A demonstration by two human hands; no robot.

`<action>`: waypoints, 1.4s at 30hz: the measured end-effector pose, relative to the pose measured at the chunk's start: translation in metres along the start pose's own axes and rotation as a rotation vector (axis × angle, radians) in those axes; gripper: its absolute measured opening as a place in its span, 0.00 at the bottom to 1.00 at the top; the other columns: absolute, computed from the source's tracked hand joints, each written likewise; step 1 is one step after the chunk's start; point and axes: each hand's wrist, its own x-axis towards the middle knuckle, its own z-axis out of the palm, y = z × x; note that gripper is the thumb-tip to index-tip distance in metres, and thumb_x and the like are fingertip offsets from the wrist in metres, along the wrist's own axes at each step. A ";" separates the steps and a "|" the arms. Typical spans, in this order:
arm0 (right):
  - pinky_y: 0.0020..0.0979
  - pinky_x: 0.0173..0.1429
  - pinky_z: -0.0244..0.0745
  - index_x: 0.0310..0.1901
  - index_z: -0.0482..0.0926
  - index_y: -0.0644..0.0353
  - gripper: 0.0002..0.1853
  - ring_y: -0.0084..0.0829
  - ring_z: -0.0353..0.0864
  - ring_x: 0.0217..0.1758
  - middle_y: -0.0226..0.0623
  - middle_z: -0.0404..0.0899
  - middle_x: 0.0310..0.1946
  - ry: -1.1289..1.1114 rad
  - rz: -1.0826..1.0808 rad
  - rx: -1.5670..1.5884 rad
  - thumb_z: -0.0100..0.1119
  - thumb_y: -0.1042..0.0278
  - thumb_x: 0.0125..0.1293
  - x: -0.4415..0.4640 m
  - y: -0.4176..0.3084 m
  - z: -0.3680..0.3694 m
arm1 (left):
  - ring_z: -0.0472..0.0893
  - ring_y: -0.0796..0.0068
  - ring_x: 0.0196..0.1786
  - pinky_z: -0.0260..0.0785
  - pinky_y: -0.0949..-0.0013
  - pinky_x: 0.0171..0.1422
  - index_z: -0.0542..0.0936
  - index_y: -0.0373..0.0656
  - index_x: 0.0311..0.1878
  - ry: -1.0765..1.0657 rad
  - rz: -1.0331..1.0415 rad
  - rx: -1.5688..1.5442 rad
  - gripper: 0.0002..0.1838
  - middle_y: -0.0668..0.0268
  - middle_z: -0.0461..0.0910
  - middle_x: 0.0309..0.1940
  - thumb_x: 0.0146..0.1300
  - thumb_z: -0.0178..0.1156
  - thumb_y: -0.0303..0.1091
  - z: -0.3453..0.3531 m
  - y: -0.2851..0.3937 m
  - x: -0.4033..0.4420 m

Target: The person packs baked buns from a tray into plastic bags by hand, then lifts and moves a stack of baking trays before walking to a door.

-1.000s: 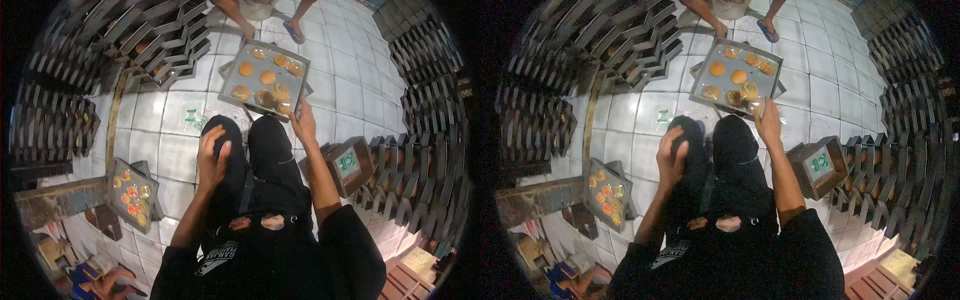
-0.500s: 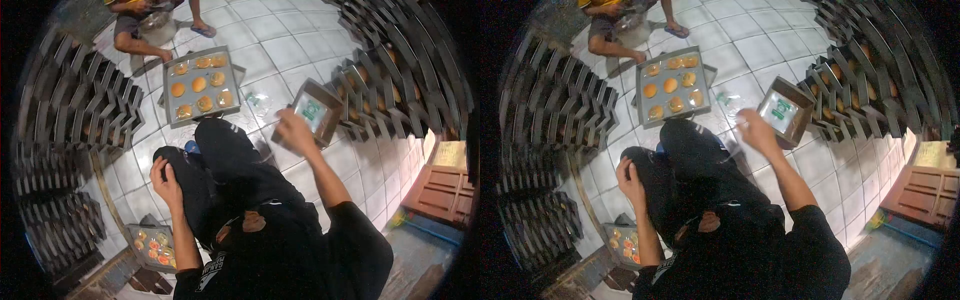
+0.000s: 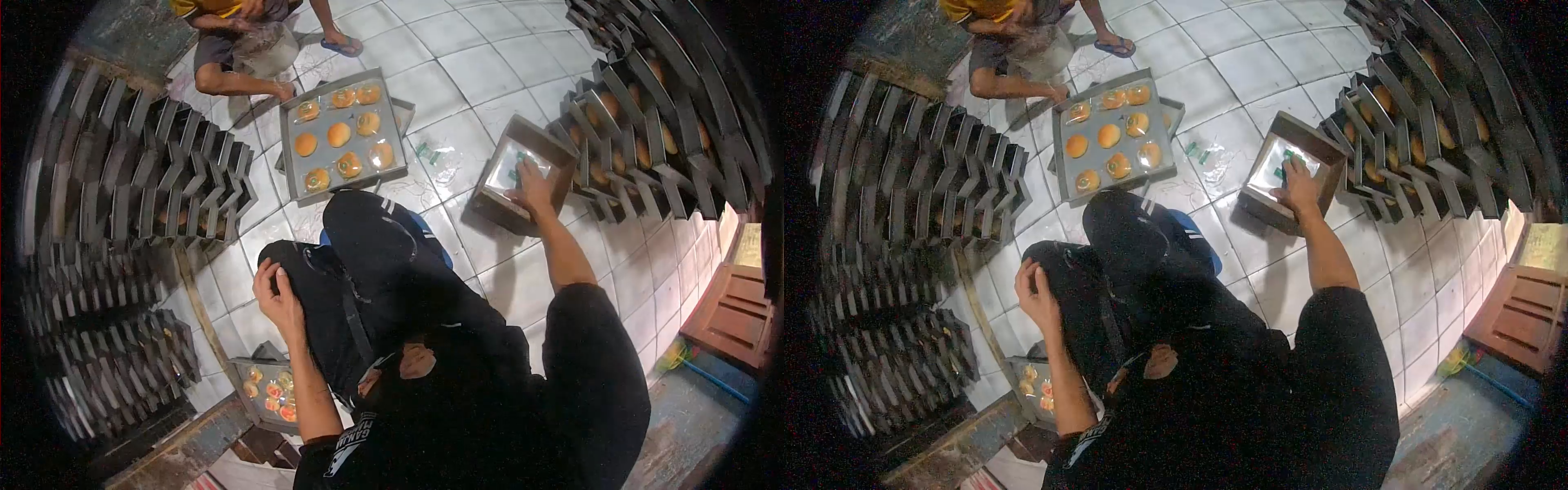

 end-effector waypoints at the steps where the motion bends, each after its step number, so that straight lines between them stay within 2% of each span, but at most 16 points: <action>1: 0.48 0.72 0.70 0.69 0.72 0.53 0.45 0.52 0.69 0.72 0.44 0.64 0.75 0.025 -0.016 0.035 0.81 0.54 0.47 -0.001 0.005 0.002 | 0.76 0.59 0.64 0.64 0.60 0.71 0.84 0.37 0.49 0.007 -0.003 -0.002 0.11 0.55 0.81 0.59 0.73 0.61 0.34 0.001 0.000 0.001; 6: 0.49 0.71 0.68 0.66 0.72 0.56 0.44 0.53 0.71 0.70 0.49 0.70 0.68 -0.005 0.010 0.023 0.80 0.53 0.47 0.000 -0.003 -0.011 | 0.75 0.57 0.63 0.65 0.59 0.69 0.85 0.37 0.47 0.017 0.042 0.037 0.10 0.56 0.82 0.58 0.72 0.60 0.33 0.005 0.004 0.007; 8: 0.49 0.74 0.65 0.69 0.68 0.59 0.48 0.52 0.68 0.72 0.53 0.69 0.69 0.204 0.051 -0.102 0.81 0.51 0.47 -0.002 0.009 -0.006 | 0.75 0.57 0.63 0.65 0.58 0.69 0.85 0.37 0.48 -0.011 0.020 0.015 0.10 0.56 0.82 0.58 0.72 0.60 0.33 0.006 0.005 0.004; 10: 0.47 0.76 0.62 0.72 0.65 0.61 0.52 0.51 0.66 0.75 0.56 0.67 0.70 0.157 0.080 -0.195 0.81 0.48 0.48 -0.002 0.010 0.003 | 0.75 0.57 0.63 0.65 0.58 0.69 0.85 0.38 0.47 -0.009 0.033 0.008 0.10 0.56 0.82 0.57 0.72 0.61 0.33 0.004 0.000 -0.001; 12: 0.52 0.75 0.63 0.71 0.62 0.63 0.53 0.51 0.66 0.75 0.52 0.66 0.73 -0.014 0.113 0.041 0.82 0.49 0.47 -0.001 0.003 -0.015 | 0.75 0.59 0.64 0.65 0.60 0.70 0.85 0.39 0.50 -0.019 0.033 0.019 0.12 0.57 0.81 0.59 0.73 0.61 0.37 0.006 0.002 0.000; 13: 0.53 0.74 0.64 0.68 0.67 0.61 0.49 0.49 0.70 0.72 0.51 0.70 0.70 0.115 0.020 0.108 0.83 0.51 0.46 -0.002 0.014 0.001 | 0.75 0.59 0.64 0.66 0.59 0.68 0.85 0.39 0.50 -0.022 0.072 0.096 0.12 0.57 0.81 0.60 0.74 0.61 0.37 0.005 0.001 0.001; 14: 0.50 0.72 0.67 0.65 0.71 0.58 0.44 0.48 0.73 0.69 0.49 0.74 0.67 0.065 0.065 0.018 0.82 0.53 0.47 -0.002 0.006 -0.008 | 0.75 0.59 0.64 0.66 0.59 0.68 0.85 0.39 0.50 -0.016 0.077 0.082 0.12 0.57 0.81 0.60 0.74 0.61 0.37 0.007 0.000 0.004; 20: 0.50 0.65 0.72 0.62 0.73 0.58 0.37 0.51 0.78 0.63 0.48 0.77 0.61 0.122 0.010 0.036 0.80 0.65 0.48 0.002 0.014 0.009 | 0.75 0.58 0.61 0.66 0.59 0.68 0.85 0.38 0.47 0.040 0.033 -0.027 0.09 0.57 0.83 0.56 0.71 0.62 0.32 0.007 0.000 0.001; 22: 0.52 0.62 0.73 0.60 0.74 0.58 0.36 0.54 0.78 0.61 0.48 0.78 0.60 0.336 -0.232 0.081 0.79 0.68 0.48 0.005 0.018 0.015 | 0.75 0.58 0.61 0.65 0.58 0.69 0.85 0.38 0.46 0.048 0.049 -0.080 0.09 0.58 0.83 0.56 0.71 0.62 0.31 0.006 -0.004 0.001; 26: 0.52 0.66 0.71 0.60 0.72 0.57 0.38 0.55 0.78 0.61 0.49 0.80 0.56 0.125 0.024 0.066 0.80 0.62 0.47 0.014 0.028 0.005 | 0.75 0.58 0.61 0.66 0.58 0.68 0.85 0.37 0.46 0.050 0.024 -0.066 0.08 0.58 0.83 0.56 0.70 0.61 0.31 -0.004 -0.007 -0.004; 27: 0.54 0.67 0.67 0.60 0.72 0.56 0.38 0.52 0.80 0.58 0.46 0.83 0.51 0.171 -0.013 -0.129 0.81 0.57 0.47 0.020 0.034 0.013 | 0.75 0.58 0.61 0.66 0.58 0.69 0.85 0.37 0.46 0.057 0.032 -0.038 0.08 0.58 0.83 0.56 0.71 0.61 0.31 -0.006 -0.006 -0.003; 29: 0.56 0.68 0.65 0.60 0.73 0.55 0.38 0.51 0.81 0.58 0.45 0.84 0.49 0.072 0.031 0.087 0.81 0.56 0.47 0.045 0.089 0.084 | 0.76 0.58 0.61 0.65 0.58 0.69 0.85 0.37 0.46 0.060 0.021 -0.056 0.08 0.58 0.82 0.56 0.71 0.61 0.31 -0.008 -0.005 -0.005; 32: 0.54 0.55 0.74 0.53 0.77 0.56 0.25 0.53 0.84 0.50 0.49 0.84 0.46 0.146 0.026 0.172 0.73 0.62 0.55 0.019 0.042 0.038 | 0.76 0.58 0.61 0.65 0.59 0.69 0.85 0.38 0.46 0.077 0.020 -0.055 0.08 0.58 0.82 0.56 0.71 0.61 0.30 -0.006 -0.009 -0.005; 34: 0.52 0.48 0.78 0.48 0.79 0.59 0.15 0.55 0.85 0.46 0.54 0.84 0.44 0.099 0.049 -0.118 0.67 0.67 0.59 0.012 0.018 0.017 | 0.75 0.59 0.61 0.66 0.59 0.68 0.85 0.38 0.46 0.070 0.035 -0.034 0.08 0.58 0.83 0.56 0.71 0.61 0.30 -0.004 -0.010 -0.002; 38: 0.53 0.51 0.76 0.45 0.81 0.61 0.11 0.58 0.84 0.48 0.59 0.83 0.44 0.258 -0.046 0.115 0.61 0.69 0.62 0.008 0.005 0.001 | 0.75 0.59 0.61 0.66 0.59 0.68 0.85 0.38 0.46 0.052 0.023 -0.053 0.08 0.58 0.83 0.55 0.70 0.61 0.30 -0.001 -0.004 0.002; 42: 0.49 0.56 0.76 0.50 0.83 0.60 0.14 0.57 0.82 0.55 0.59 0.83 0.49 0.214 0.078 0.189 0.60 0.73 0.63 0.019 -0.003 -0.044 | 0.76 0.59 0.61 0.67 0.59 0.68 0.84 0.37 0.48 0.025 0.009 -0.083 0.09 0.58 0.82 0.56 0.70 0.61 0.29 -0.005 0.000 0.003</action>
